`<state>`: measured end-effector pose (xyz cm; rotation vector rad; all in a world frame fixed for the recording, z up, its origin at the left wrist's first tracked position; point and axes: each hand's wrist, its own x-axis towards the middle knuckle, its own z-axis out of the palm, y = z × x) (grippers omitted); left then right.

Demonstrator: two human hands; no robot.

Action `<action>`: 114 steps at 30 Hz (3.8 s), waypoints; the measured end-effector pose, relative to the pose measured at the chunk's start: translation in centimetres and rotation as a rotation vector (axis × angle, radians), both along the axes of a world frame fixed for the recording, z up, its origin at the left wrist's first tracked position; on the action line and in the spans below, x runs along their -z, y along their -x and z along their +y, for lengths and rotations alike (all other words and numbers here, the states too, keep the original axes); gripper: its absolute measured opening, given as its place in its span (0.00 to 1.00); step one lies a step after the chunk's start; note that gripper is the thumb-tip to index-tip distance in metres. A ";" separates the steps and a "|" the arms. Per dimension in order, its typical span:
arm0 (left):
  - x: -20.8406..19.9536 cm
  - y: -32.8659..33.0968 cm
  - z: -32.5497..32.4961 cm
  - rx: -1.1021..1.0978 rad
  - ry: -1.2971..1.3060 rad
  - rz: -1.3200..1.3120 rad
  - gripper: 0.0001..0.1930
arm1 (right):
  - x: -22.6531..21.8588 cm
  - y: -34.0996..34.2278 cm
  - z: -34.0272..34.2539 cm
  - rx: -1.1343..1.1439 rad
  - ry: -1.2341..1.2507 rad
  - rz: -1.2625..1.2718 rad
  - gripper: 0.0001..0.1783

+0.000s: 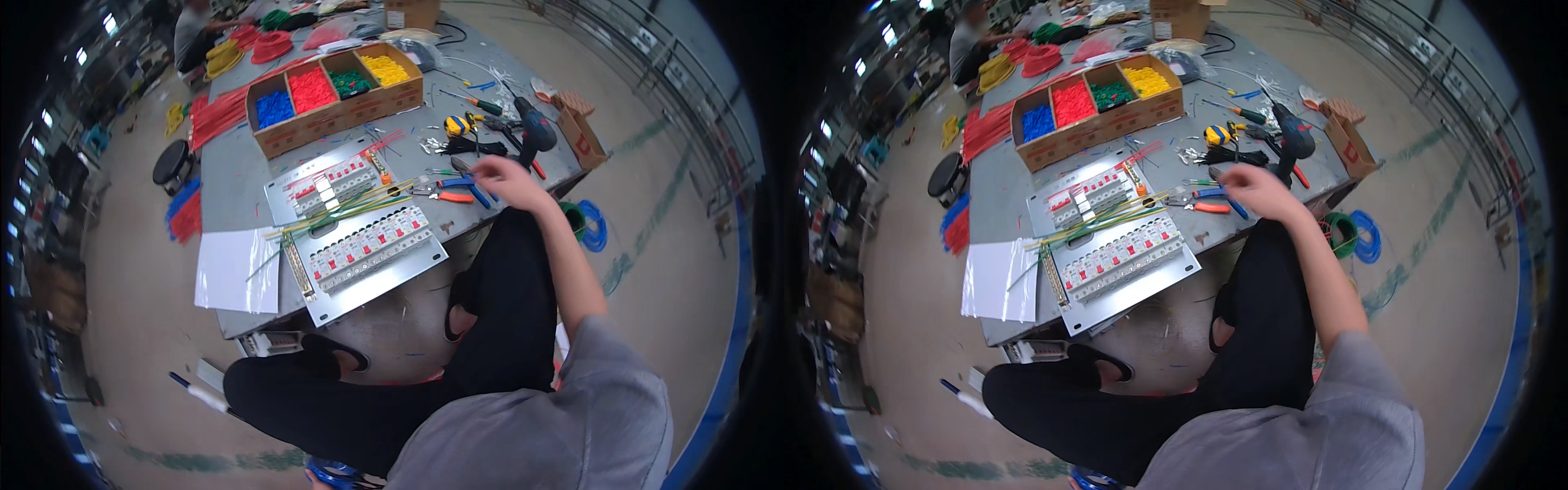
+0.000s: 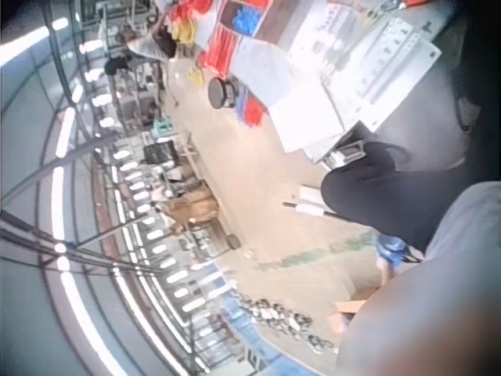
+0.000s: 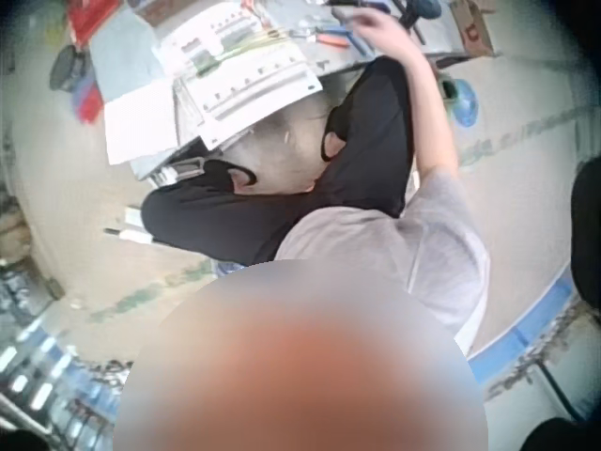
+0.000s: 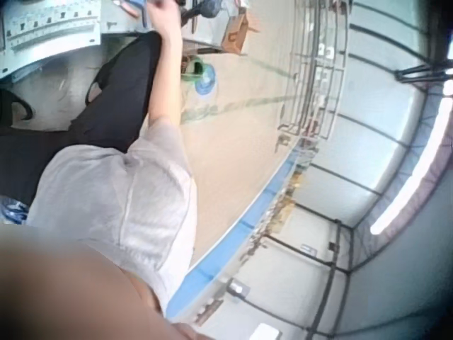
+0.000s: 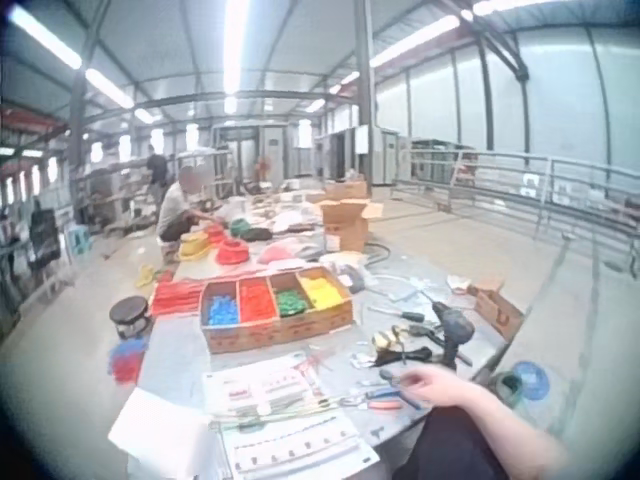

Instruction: The person strips insulation from several short lengths of yellow and green electrical wire using wire strippers. They then pick up a large roll of blue wire and cut the plastic wrapping around it with the same tool.

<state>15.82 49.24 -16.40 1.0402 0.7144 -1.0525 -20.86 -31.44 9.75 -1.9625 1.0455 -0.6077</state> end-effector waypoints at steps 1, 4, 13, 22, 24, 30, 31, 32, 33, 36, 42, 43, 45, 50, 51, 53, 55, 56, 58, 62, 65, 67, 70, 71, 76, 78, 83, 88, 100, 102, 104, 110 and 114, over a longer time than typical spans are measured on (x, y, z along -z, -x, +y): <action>-1.0 -0.2 -0.8 0.027 -0.063 -0.070 0.34 | -0.2 -2.2 -0.9 -0.146 0.117 0.318 0.25; -5.7 0.0 -4.6 0.118 -0.249 -0.271 0.33 | 2.5 -6.9 -3.1 -0.229 0.247 0.947 0.37; -29.7 1.4 -10.6 0.415 -1.322 -0.710 0.30 | 6.3 -7.8 -5.5 -0.155 0.371 0.903 0.30; -40.6 5.6 -11.5 0.087 -0.442 -1.526 0.34 | 0.8 -2.5 4.3 -0.222 -1.024 -0.547 0.38; -39.6 5.6 -12.1 0.038 -0.333 -1.613 0.34 | 0.0 -0.9 9.2 -0.284 -1.186 -0.725 0.44; -34.7 9.3 -23.7 0.037 -0.022 -1.137 0.35 | 1.1 3.5 22.7 -0.281 -1.378 -0.860 0.43; -34.5 11.7 -26.4 0.001 0.035 -1.115 0.32 | 0.7 4.3 24.9 -0.296 -1.404 -0.845 0.44; -32.8 12.5 -27.4 0.100 0.105 -1.111 0.29 | 0.8 5.3 26.9 -0.286 -1.430 -0.839 0.45; -31.2 13.3 -28.8 0.218 0.183 -1.092 0.27 | 0.7 7.1 28.7 -0.252 -1.450 -0.841 0.45; -30.0 16.4 -32.8 0.571 0.383 -1.021 0.22 | 0.0 10.9 33.4 -0.144 -1.517 -0.888 0.47; -28.2 21.9 -35.4 0.752 0.455 -0.827 0.24 | 3.1 14.3 38.5 0.091 -0.954 -0.972 0.15; -28.2 22.1 -35.4 0.773 0.477 -0.796 0.25 | 3.7 14.0 38.7 0.191 -0.751 -0.879 0.12; -28.9 22.7 -35.5 0.750 0.514 -0.756 0.26 | 5.3 13.3 38.6 0.372 -0.360 -0.669 0.13; -32.2 22.8 -36.2 0.597 0.600 -0.562 0.35 | 4.2 13.2 35.0 0.116 -0.617 -0.889 0.24; -33.5 22.3 -36.7 0.685 0.654 -0.523 0.38 | 3.7 13.2 34.2 0.068 -0.582 -0.880 0.28; -34.6 22.1 -37.8 0.631 0.872 -0.509 0.41 | 0.2 11.3 32.9 -0.090 -0.519 -1.019 0.36; -35.0 21.5 -38.8 0.647 1.207 -0.486 0.43 | -4.9 9.6 32.1 -0.174 -0.477 -1.184 0.42; -35.2 21.5 -39.3 0.627 1.278 -0.481 0.36 | -6.4 9.6 31.6 -0.179 -0.427 -1.149 0.45; -35.5 21.3 -39.5 0.582 1.412 -0.478 0.23 | -9.7 9.4 31.4 -0.133 -0.382 -1.072 0.49; -35.6 22.2 -40.3 0.528 1.688 -0.390 0.16 | -13.3 8.7 32.7 -0.071 -0.220 -1.150 0.50; -35.5 22.4 -39.7 0.519 1.697 -0.396 0.15 | -14.6 8.7 34.0 -0.038 -0.188 -1.174 0.50; -35.6 22.5 -39.1 0.503 1.671 -0.369 0.16 | -15.0 8.9 34.6 -0.022 -0.215 -1.144 0.48; -36.5 23.9 -36.9 0.450 1.524 -0.360 0.21 | -14.6 8.3 34.1 -0.044 -0.252 -1.159 0.40; -37.3 24.3 -36.2 0.431 1.458 -0.372 0.24 | -14.3 8.3 33.8 -0.027 -0.270 -1.139 0.39; -42.1 26.3 -33.8 0.406 1.085 -0.403 0.40 | -12.7 7.8 33.5 0.004 -0.475 -1.096 0.45; -43.3 26.8 -33.4 0.395 0.984 -0.423 0.45 | -12.4 7.8 33.9 0.013 -0.536 -1.094 0.45; -42.7 26.5 -33.2 0.458 1.084 -0.551 0.33 | -11.7 7.3 34.1 -0.006 -0.592 -1.098 0.45; -42.8 26.5 -32.8 0.502 0.934 -0.609 0.36 | -11.1 7.3 34.3 0.026 -0.606 -1.095 0.45; -35.1 23.3 -33.8 0.522 1.144 -0.339 0.52 | -8.6 10.9 34.1 -0.050 -0.163 -0.965 0.45; -33.8 22.4 -34.3 0.420 1.205 0.036 0.53 | -8.3 10.9 34.2 -0.050 0.022 -1.019 0.43; -33.5 21.5 -35.5 0.469 1.173 0.041 0.36 | -8.4 10.9 33.2 -0.137 0.224 -1.024 0.34; -34.5 23.0 -36.9 0.571 0.721 -0.265 0.26 | -11.6 12.8 28.9 -0.408 0.835 -0.570 0.28; -32.6 23.1 -36.3 0.676 0.805 -0.093 0.33 | -11.7 12.9 27.7 -0.519 0.895 -0.435 0.20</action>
